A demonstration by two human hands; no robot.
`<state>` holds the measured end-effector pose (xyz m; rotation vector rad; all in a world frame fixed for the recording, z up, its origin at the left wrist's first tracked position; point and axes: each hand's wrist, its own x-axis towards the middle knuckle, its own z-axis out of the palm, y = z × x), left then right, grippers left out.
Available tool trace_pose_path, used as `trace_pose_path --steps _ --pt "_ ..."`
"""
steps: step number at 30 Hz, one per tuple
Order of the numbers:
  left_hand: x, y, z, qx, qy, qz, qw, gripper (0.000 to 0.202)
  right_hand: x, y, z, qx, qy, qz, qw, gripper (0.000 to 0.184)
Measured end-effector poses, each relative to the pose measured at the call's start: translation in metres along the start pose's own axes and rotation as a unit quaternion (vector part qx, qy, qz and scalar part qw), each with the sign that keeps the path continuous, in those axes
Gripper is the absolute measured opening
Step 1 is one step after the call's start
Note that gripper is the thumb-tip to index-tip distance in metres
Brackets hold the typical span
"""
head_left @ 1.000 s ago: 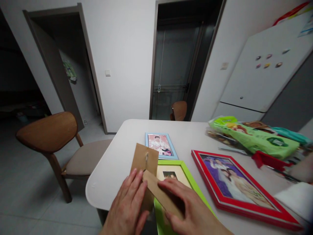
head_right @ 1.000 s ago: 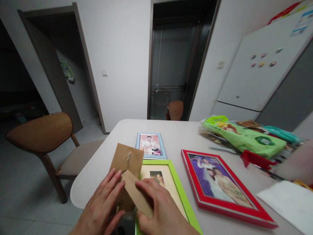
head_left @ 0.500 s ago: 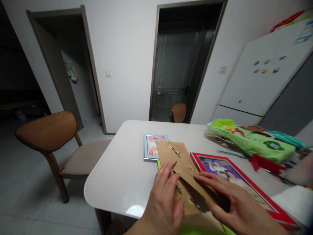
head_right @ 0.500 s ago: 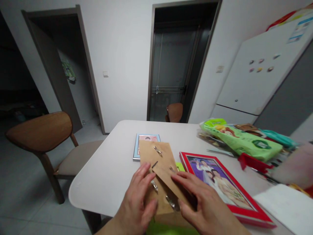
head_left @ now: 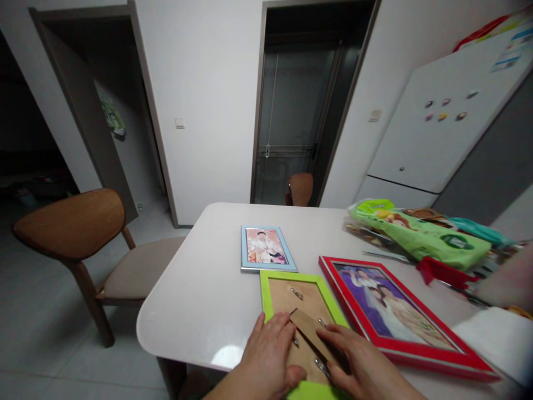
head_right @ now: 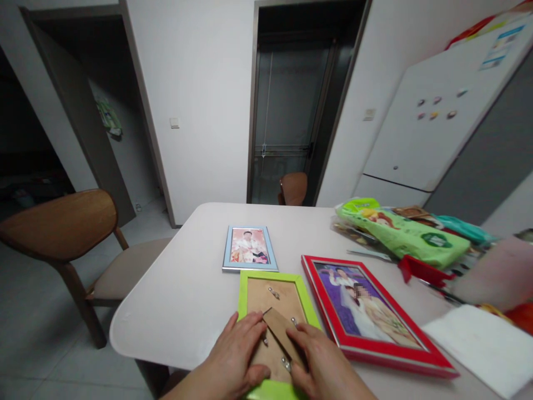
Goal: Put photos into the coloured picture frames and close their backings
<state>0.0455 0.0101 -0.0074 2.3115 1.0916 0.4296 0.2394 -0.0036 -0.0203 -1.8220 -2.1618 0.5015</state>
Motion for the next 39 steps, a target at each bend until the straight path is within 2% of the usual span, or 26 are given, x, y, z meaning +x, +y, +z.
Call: trace_pose_path --steps 6,8,11,15,24,32,36,39 --pt "-0.015 -0.021 -0.016 0.050 0.013 -0.031 0.998 0.045 0.009 -0.028 0.009 0.010 0.023 -0.059 0.998 0.041" --pt "-0.018 -0.029 -0.017 0.050 0.027 -0.031 0.998 0.045 0.018 -0.028 0.008 0.017 0.051 -0.064 0.997 0.036" --pt "-0.021 -0.040 -0.012 0.037 0.080 -0.049 0.995 0.049 0.035 -0.021 0.006 0.020 0.098 -0.033 0.994 0.030" --pt "-0.022 -0.048 -0.004 0.016 0.120 -0.070 0.990 0.052 0.050 -0.015 0.006 0.019 0.101 -0.024 0.994 0.019" --pt "-0.020 -0.045 -0.008 0.039 0.084 -0.063 0.994 0.049 0.055 -0.008 0.011 0.063 0.109 0.000 0.992 0.022" --pt "-0.023 -0.042 -0.010 0.029 0.089 -0.070 0.993 0.052 0.060 -0.009 0.006 0.038 0.106 0.007 0.994 0.023" --pt "-0.023 -0.042 -0.010 0.018 0.096 -0.069 0.993 0.053 0.078 -0.022 0.009 0.029 0.123 -0.053 0.991 0.028" --pt "-0.023 -0.045 -0.007 0.004 0.104 -0.074 0.992 0.054 0.098 -0.031 0.015 0.026 0.102 -0.092 0.990 0.025"
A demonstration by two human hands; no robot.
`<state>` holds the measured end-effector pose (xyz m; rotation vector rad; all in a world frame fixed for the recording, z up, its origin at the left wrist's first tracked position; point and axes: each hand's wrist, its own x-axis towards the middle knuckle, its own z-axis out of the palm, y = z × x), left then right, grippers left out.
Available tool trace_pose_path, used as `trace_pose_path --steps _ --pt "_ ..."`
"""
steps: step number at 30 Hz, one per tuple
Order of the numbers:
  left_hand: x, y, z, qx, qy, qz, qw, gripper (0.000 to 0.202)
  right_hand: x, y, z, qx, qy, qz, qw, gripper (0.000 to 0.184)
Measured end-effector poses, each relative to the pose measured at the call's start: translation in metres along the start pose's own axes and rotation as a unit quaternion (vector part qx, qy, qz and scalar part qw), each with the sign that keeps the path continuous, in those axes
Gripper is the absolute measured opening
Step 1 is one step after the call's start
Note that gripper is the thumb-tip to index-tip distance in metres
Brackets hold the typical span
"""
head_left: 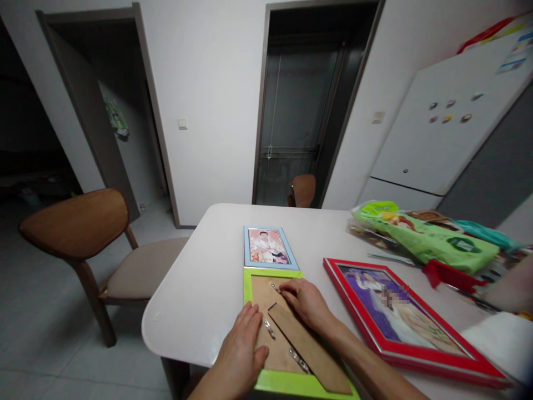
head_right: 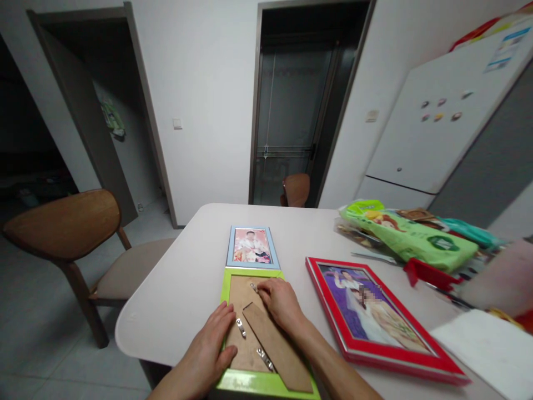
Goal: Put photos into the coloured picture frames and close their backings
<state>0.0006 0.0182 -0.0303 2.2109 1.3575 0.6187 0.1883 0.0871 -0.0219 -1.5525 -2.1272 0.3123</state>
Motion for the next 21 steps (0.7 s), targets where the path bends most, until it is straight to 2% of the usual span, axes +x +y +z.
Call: trace_pose_path --steps 5,9,16,19,21 --pt "0.000 -0.003 0.004 -0.010 0.000 -0.007 1.000 0.054 0.026 -0.002 0.017 -0.006 -0.015 -0.003 1.000 0.021" --pt "0.000 -0.004 0.005 -0.003 -0.003 -0.007 1.000 0.055 0.039 -0.001 0.025 -0.033 0.008 0.058 0.998 0.024" --pt "0.001 -0.004 0.005 0.015 -0.015 -0.008 1.000 0.056 0.051 0.000 0.032 -0.064 0.023 0.163 0.984 0.012" --pt "0.001 -0.003 0.003 0.017 -0.018 -0.004 1.000 0.056 0.053 -0.003 0.033 -0.067 0.033 0.182 0.980 0.013" --pt "0.000 -0.002 0.003 0.010 -0.015 -0.003 1.000 0.056 0.051 -0.006 0.031 -0.058 0.034 0.171 0.983 0.015"
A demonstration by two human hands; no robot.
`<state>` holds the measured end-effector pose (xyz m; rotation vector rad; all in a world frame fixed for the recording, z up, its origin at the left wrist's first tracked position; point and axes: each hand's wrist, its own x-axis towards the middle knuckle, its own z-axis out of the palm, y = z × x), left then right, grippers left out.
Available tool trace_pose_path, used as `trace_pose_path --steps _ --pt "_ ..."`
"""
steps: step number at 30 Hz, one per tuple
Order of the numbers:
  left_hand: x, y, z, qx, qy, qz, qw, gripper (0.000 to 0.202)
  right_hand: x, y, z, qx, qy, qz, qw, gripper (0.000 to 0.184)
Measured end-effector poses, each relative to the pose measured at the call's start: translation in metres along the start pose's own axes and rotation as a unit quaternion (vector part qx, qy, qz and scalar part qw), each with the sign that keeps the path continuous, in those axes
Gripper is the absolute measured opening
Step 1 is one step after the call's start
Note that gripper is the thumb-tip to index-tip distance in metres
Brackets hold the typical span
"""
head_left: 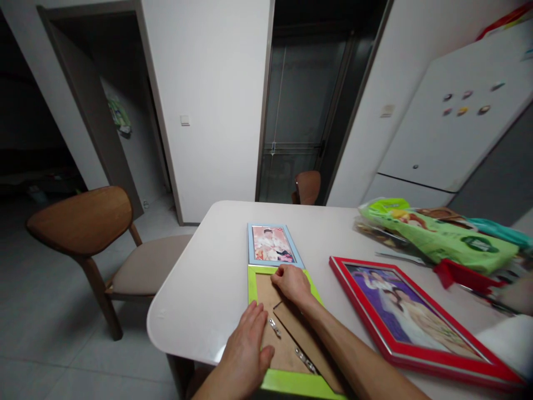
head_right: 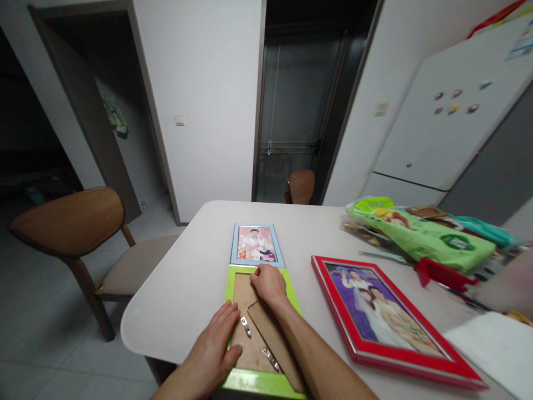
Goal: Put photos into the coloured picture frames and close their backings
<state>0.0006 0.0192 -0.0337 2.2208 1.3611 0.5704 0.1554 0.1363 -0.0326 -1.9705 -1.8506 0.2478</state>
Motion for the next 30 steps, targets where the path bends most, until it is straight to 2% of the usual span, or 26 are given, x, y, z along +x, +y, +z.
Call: trace_pose_path --steps 5,9,12,19,30 --pt "-0.002 -0.001 0.002 -0.026 0.021 -0.005 0.999 0.058 -0.033 -0.003 -0.017 0.043 -0.017 -0.098 0.994 0.020" --pt "-0.003 -0.003 0.005 -0.037 0.029 -0.004 0.999 0.060 -0.070 0.000 -0.029 0.082 -0.097 -0.217 0.968 0.014" --pt "-0.003 -0.006 0.008 -0.038 0.041 0.005 0.998 0.059 -0.084 0.003 -0.032 0.099 -0.140 -0.280 0.944 0.014" --pt "-0.002 -0.010 0.013 -0.028 0.060 0.012 0.998 0.061 -0.083 -0.001 -0.024 0.074 -0.123 -0.274 0.951 0.014" --pt "-0.001 -0.010 0.015 -0.017 0.060 0.018 0.998 0.062 -0.088 -0.019 -0.026 0.048 -0.101 -0.188 0.976 0.010"
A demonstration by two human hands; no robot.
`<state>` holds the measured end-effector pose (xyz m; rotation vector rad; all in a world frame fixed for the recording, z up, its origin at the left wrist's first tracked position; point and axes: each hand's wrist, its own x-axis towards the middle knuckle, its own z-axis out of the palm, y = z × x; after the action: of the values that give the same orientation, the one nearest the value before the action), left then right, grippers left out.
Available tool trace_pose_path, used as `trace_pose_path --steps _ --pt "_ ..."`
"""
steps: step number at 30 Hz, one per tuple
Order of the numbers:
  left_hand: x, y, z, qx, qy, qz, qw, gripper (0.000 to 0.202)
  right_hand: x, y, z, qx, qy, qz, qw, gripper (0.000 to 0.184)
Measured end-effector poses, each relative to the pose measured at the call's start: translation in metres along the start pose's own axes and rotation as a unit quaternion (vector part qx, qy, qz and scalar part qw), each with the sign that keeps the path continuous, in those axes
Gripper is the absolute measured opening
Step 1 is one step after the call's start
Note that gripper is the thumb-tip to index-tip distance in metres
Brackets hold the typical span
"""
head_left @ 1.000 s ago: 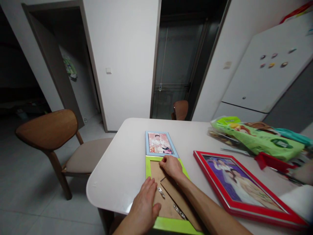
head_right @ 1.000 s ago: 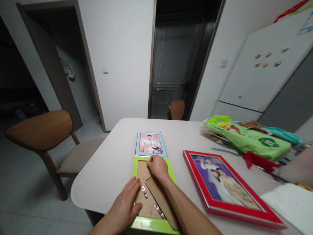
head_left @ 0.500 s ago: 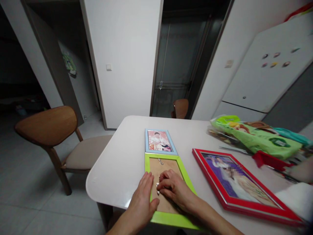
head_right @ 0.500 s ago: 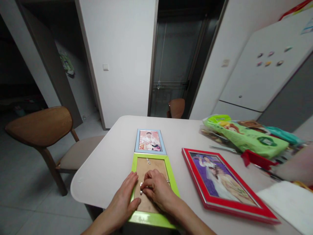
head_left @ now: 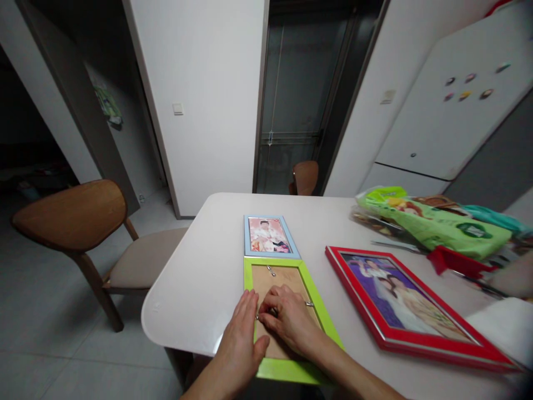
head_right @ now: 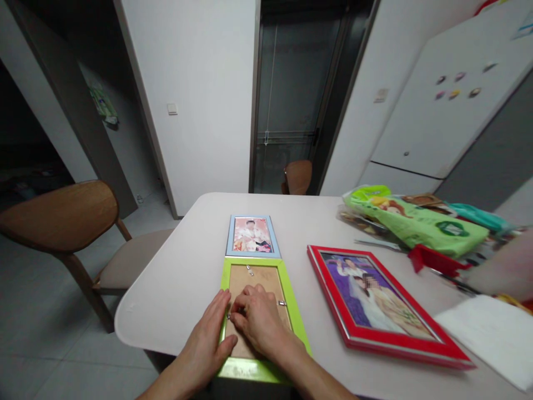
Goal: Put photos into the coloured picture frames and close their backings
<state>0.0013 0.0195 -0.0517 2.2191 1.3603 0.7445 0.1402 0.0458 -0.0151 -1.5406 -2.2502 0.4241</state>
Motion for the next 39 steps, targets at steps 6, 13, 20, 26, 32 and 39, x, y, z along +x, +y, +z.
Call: trace_pose_path --steps 6,13,20,26,32,39 --pt "0.002 0.000 -0.003 -0.004 0.008 0.000 1.000 0.062 -0.002 0.007 -0.011 0.094 -0.008 -0.010 0.996 0.010" --pt "0.003 0.002 -0.006 -0.011 0.000 -0.011 1.000 0.062 -0.040 0.031 -0.040 0.100 -0.109 -0.085 0.985 0.025" --pt "0.002 0.003 -0.006 -0.031 0.010 -0.016 0.999 0.062 -0.038 0.024 -0.041 0.020 -0.133 -0.116 0.984 0.030" --pt "0.001 -0.002 -0.003 -0.027 0.012 -0.006 1.000 0.062 -0.034 0.021 -0.051 0.047 -0.151 -0.113 0.981 0.034" --pt "0.005 0.020 -0.014 0.040 -0.022 0.014 0.999 0.038 -0.040 0.028 -0.059 0.075 -0.181 -0.107 0.975 0.033" --pt "0.006 0.058 -0.004 0.090 -0.079 0.100 0.988 0.018 -0.047 0.044 -0.048 0.089 -0.128 -0.051 0.986 0.040"
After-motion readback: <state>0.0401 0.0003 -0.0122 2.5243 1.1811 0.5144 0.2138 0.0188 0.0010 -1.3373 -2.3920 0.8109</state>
